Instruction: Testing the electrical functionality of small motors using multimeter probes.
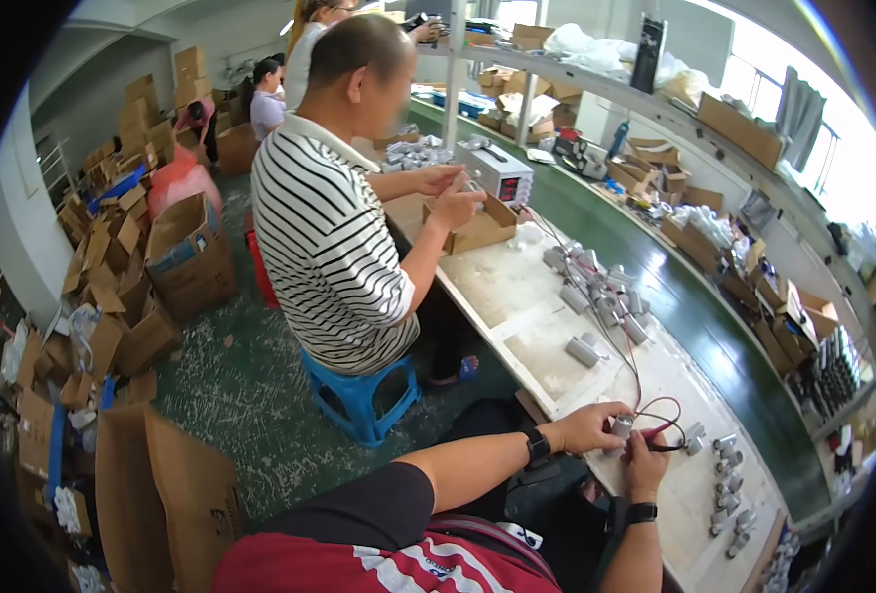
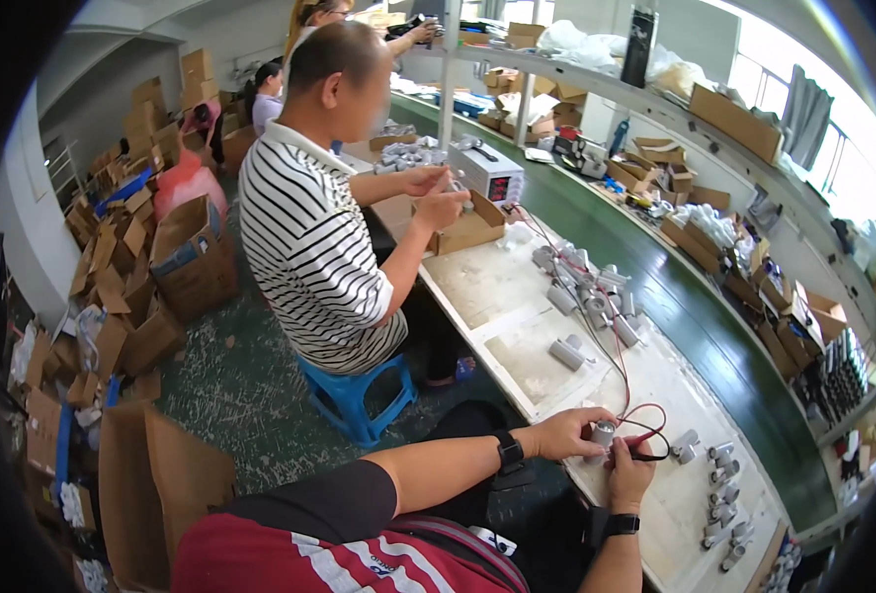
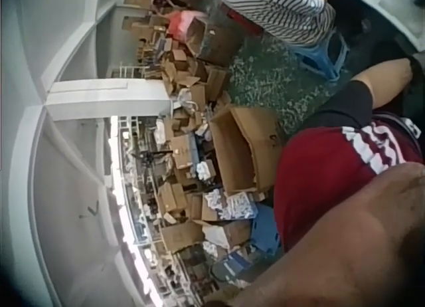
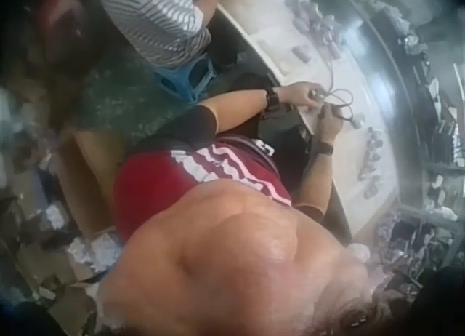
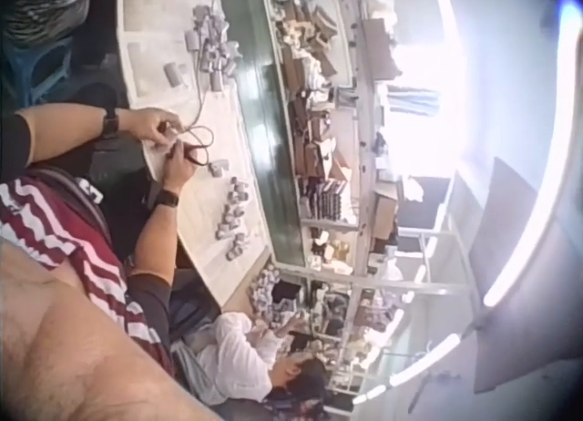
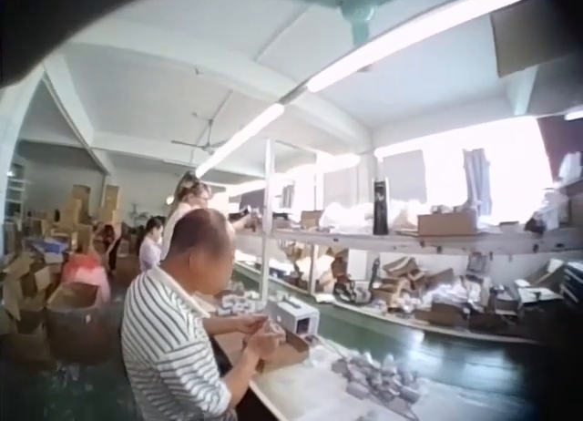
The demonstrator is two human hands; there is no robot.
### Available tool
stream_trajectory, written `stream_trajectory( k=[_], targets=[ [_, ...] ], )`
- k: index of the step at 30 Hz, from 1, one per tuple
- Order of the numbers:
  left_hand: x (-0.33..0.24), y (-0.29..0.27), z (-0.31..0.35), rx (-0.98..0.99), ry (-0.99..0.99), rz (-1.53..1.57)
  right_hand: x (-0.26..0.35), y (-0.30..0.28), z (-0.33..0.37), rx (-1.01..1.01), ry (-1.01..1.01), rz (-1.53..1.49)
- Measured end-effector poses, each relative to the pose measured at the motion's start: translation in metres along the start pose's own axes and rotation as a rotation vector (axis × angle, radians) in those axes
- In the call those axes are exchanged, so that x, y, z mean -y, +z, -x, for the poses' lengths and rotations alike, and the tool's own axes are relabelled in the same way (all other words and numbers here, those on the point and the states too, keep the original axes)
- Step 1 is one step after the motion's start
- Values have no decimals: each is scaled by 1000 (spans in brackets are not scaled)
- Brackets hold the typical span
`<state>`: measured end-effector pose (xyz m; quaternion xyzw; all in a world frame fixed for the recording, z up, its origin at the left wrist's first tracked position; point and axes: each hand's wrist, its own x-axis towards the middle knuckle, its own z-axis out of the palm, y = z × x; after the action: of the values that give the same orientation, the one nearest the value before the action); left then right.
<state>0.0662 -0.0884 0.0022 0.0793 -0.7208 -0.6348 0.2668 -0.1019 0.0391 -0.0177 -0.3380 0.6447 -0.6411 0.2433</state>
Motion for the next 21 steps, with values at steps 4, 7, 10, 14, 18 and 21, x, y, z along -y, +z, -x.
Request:
stream_trajectory(
  k=[4,7,10,14,18,21],
  targets=[
    [-2,1,-2,33,-65,54,8,2,5,-6,-56,-3],
    [2,9,1,-16,9,3,4,-2,10,-11,-44,0],
    [20,14,-5,-92,159,-140,-1,-6,9,-49,-93,60],
    [62,14,-14,-158,121,-29,-14,-4,-1,-9,-449,491],
    [27,11,-13,-171,131,-233,9,1,4,-49,-60,31],
    [28,3,-13,-224,-69,-57,22,-20,2,-128,-32,-43]
  ],
)
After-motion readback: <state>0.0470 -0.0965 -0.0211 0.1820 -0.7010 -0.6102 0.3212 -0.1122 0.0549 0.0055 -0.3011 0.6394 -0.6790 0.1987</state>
